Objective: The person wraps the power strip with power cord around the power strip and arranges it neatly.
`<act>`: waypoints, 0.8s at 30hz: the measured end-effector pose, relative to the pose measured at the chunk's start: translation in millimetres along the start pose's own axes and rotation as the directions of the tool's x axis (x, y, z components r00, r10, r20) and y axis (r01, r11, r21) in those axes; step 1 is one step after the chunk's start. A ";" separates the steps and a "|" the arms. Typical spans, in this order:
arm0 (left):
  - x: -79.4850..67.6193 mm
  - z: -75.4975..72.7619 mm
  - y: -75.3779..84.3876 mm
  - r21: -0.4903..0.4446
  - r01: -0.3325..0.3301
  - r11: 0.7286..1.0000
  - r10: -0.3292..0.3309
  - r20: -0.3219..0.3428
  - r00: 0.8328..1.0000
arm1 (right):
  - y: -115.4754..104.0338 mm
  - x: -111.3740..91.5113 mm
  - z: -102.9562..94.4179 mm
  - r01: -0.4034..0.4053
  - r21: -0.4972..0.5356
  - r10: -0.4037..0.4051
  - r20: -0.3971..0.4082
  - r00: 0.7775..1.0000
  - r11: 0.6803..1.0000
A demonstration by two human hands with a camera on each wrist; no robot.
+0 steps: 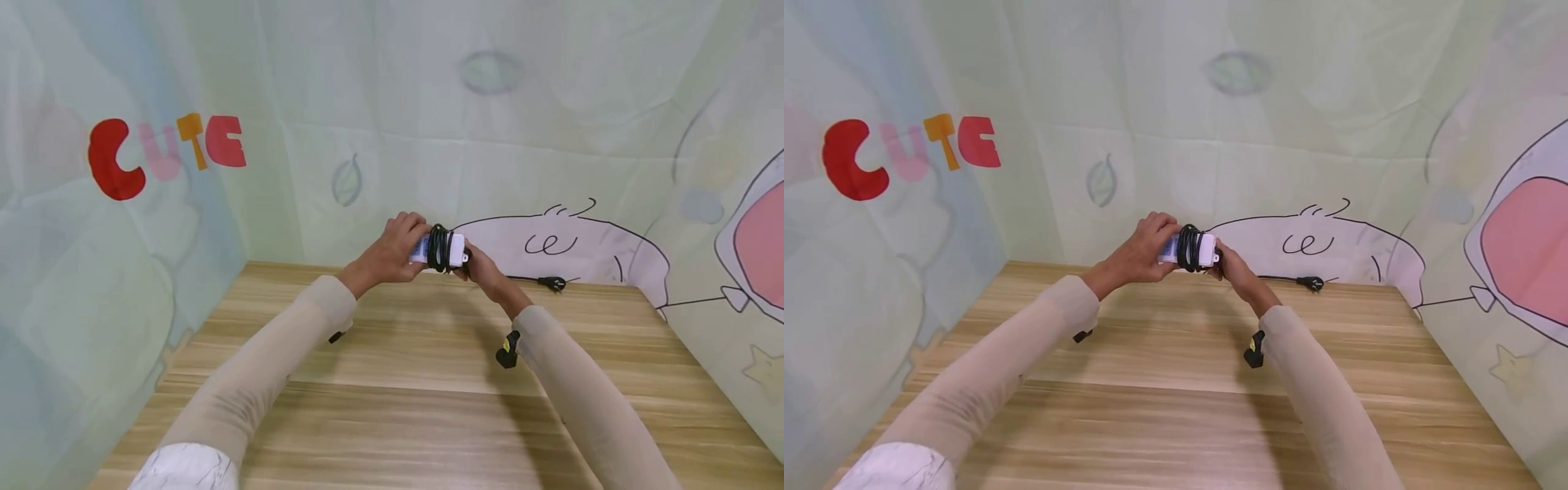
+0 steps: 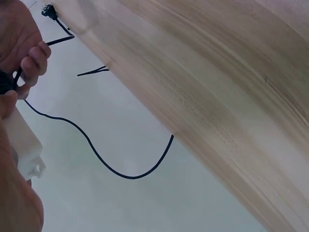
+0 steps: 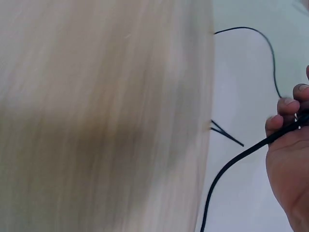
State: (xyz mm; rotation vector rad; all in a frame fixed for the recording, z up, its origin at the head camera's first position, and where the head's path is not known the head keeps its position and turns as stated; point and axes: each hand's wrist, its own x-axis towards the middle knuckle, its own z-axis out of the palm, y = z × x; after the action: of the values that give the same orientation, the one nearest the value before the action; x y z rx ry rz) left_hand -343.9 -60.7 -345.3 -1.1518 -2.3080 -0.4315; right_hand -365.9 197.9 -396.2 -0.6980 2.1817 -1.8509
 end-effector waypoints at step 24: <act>7.4 3.1 4.6 0.092 0.010 0.996 -0.012 0.023 1.000 | 20.4 0.2 15.2 -0.162 -0.503 0.204 0.029 0.979 0.849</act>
State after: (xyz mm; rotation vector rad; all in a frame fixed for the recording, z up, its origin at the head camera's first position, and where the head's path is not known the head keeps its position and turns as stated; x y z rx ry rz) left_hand -344.8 -51.7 -343.3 -1.1059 -2.3296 -0.3135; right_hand -364.0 186.6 -419.0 -0.6042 2.5902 -1.1427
